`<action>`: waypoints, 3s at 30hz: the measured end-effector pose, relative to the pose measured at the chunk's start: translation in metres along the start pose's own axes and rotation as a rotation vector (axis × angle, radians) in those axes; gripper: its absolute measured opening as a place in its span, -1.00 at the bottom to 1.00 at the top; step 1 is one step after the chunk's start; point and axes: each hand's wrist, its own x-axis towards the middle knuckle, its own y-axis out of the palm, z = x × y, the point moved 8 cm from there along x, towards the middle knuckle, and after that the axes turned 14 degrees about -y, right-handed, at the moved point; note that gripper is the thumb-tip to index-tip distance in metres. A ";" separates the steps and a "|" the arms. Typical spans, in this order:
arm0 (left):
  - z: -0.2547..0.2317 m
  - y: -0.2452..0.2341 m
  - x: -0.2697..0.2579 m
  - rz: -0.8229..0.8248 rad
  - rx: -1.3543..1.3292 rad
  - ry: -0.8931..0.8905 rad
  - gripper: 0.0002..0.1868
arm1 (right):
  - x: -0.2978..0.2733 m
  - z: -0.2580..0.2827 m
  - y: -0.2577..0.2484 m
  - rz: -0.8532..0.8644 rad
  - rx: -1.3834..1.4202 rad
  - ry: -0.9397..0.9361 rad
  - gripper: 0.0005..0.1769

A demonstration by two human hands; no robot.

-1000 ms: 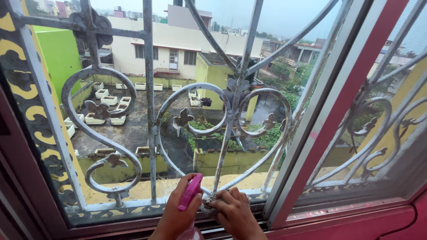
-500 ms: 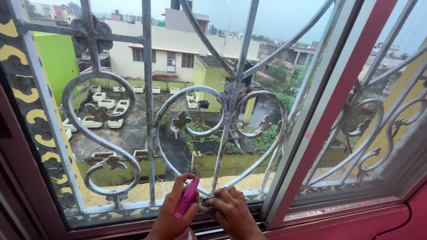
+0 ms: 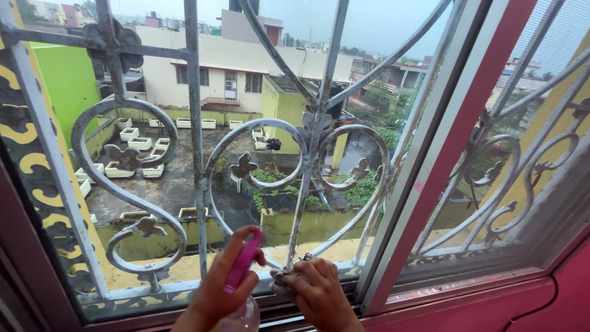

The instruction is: The person cleans a window pane by spraying a cleaning solution from a pink bottle and wiping the surface with a cloth. They work on the glass behind a decorative metal grille, moving the cloth in circular and linear motions to remove dirt.

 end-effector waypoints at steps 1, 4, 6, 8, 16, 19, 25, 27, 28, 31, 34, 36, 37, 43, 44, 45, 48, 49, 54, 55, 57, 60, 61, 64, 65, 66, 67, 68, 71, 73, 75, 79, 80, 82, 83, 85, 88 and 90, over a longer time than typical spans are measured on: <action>-0.004 -0.007 0.002 -0.021 0.040 0.027 -0.19 | 0.002 0.002 -0.006 -0.030 -0.018 -0.026 -0.57; -0.011 -0.026 0.005 -0.067 0.125 0.112 -0.15 | 0.016 -0.001 -0.018 -0.149 -0.133 -0.045 -0.66; -0.008 -0.035 0.007 -0.070 0.134 0.175 -0.18 | 0.029 -0.002 -0.032 -0.254 -0.221 -0.047 -0.68; 0.018 -0.038 0.012 -0.021 0.145 0.023 -0.24 | 0.051 -0.011 -0.051 -0.371 -0.302 -0.057 -0.61; 0.115 -0.027 0.002 0.175 -0.299 -0.186 -0.25 | 0.109 -0.033 -0.055 -0.389 -0.372 -0.120 -0.67; 0.120 -0.032 0.000 0.185 -0.257 -0.203 -0.25 | 0.101 -0.032 -0.043 -0.415 -0.386 -0.122 -0.66; 0.089 -0.034 -0.001 0.152 -0.097 -0.076 -0.26 | 0.068 -0.028 -0.008 -0.351 -0.349 -0.093 -0.67; 0.081 -0.035 -0.004 0.102 -0.068 -0.034 -0.29 | 0.053 -0.024 0.005 -0.311 -0.321 -0.084 -0.67; 0.080 -0.035 -0.004 0.092 -0.064 -0.037 -0.29 | 0.046 -0.022 0.010 -0.296 -0.301 -0.090 -0.68; 0.077 -0.034 -0.005 0.066 -0.050 -0.040 -0.31 | 0.027 -0.011 0.025 -0.196 -0.257 -0.087 -0.71; 0.075 -0.034 -0.007 0.041 -0.039 -0.038 -0.30 | 0.017 -0.005 0.029 -0.090 -0.219 -0.083 -0.69; 0.077 -0.032 -0.009 0.017 -0.051 -0.059 -0.30 | 0.015 0.001 0.024 -0.071 -0.219 -0.087 -0.68; 0.077 -0.031 -0.011 0.014 -0.056 -0.062 -0.30 | 0.017 0.003 0.018 -0.084 -0.232 -0.093 -0.69; 0.081 -0.030 -0.013 -0.008 -0.104 -0.056 -0.30 | 0.063 -0.010 -0.043 -0.302 -0.343 -0.110 -0.72; 0.082 -0.030 -0.013 -0.012 -0.099 -0.052 -0.29 | 0.072 -0.013 -0.053 -0.343 -0.357 -0.095 -0.74; 0.082 -0.031 -0.012 -0.016 -0.094 -0.048 -0.29 | 0.081 -0.016 -0.062 -0.362 -0.380 -0.096 -0.71; 0.087 -0.032 -0.012 -0.006 -0.102 -0.059 -0.29 | 0.100 -0.022 -0.069 -0.394 -0.410 -0.095 -0.67; 0.090 -0.032 -0.011 0.009 -0.115 -0.073 -0.29 | 0.105 -0.025 -0.063 -0.390 -0.397 -0.092 -0.68; 0.097 -0.032 -0.009 0.108 -0.236 -0.051 -0.28 | 0.090 -0.028 -0.031 -0.424 -0.401 -0.074 -0.64; 0.100 -0.033 -0.007 0.112 -0.232 -0.064 -0.27 | 0.084 -0.029 -0.025 -0.417 -0.394 -0.072 -0.64; 0.106 -0.033 -0.008 0.123 -0.225 -0.095 -0.25 | 0.072 -0.028 -0.012 -0.397 -0.394 -0.072 -0.64; 0.107 -0.031 -0.004 0.152 -0.298 -0.098 -0.22 | 0.058 -0.030 0.001 -0.361 -0.413 -0.095 -0.66; 0.105 -0.032 -0.003 0.138 -0.265 -0.083 -0.24 | 0.055 -0.031 0.004 -0.352 -0.407 -0.104 -0.66; 0.100 -0.033 -0.009 0.100 -0.196 -0.086 -0.29 | 0.042 -0.025 0.013 -0.292 -0.362 -0.110 -0.67; 0.099 -0.033 -0.009 0.091 -0.193 -0.108 -0.28 | 0.038 -0.024 0.014 -0.269 -0.347 -0.112 -0.68; 0.098 -0.032 -0.008 0.080 -0.188 -0.126 -0.28 | 0.035 -0.021 0.015 -0.241 -0.340 -0.109 -0.68; 0.097 -0.032 -0.008 0.071 -0.189 -0.124 -0.28 | 0.032 -0.017 0.017 -0.212 -0.333 -0.107 -0.68; 0.095 -0.032 -0.009 0.060 -0.189 -0.124 -0.28 | 0.031 -0.013 0.018 -0.184 -0.323 -0.104 -0.68; 0.093 -0.032 -0.010 0.039 -0.178 -0.103 -0.27 | 0.035 -0.010 0.014 -0.114 -0.284 -0.077 -0.65; 0.092 -0.032 -0.013 0.032 -0.180 -0.097 -0.27 | 0.046 -0.011 0.001 -0.160 -0.298 -0.105 -0.63; 0.091 -0.032 -0.012 0.025 -0.196 -0.093 -0.27 | 0.065 -0.018 -0.015 -0.221 -0.319 -0.115 -0.65; 0.091 -0.034 -0.012 0.012 -0.183 -0.106 -0.27 | 0.086 -0.027 -0.035 -0.301 -0.332 -0.077 -0.72; 0.092 -0.034 -0.012 0.013 -0.172 -0.111 -0.27 | 0.087 -0.030 -0.036 -0.306 -0.333 -0.067 -0.72; 0.091 -0.033 -0.011 0.019 -0.165 -0.109 -0.26 | 0.083 -0.029 -0.029 -0.352 -0.340 -0.055 -0.70; 0.091 -0.033 -0.011 0.025 -0.169 -0.101 -0.26 | 0.078 -0.028 -0.024 -0.375 -0.342 -0.049 -0.69; 0.092 -0.033 -0.012 0.031 -0.178 -0.098 -0.26 | 0.066 -0.024 -0.009 -0.354 -0.361 -0.050 -0.62; 0.094 -0.034 -0.012 0.031 -0.193 -0.111 -0.25 | 0.043 -0.019 0.013 -0.305 -0.361 -0.055 -0.58; 0.096 -0.034 -0.012 0.033 -0.193 -0.119 -0.25 | 0.029 -0.016 0.026 -0.258 -0.326 -0.047 -0.59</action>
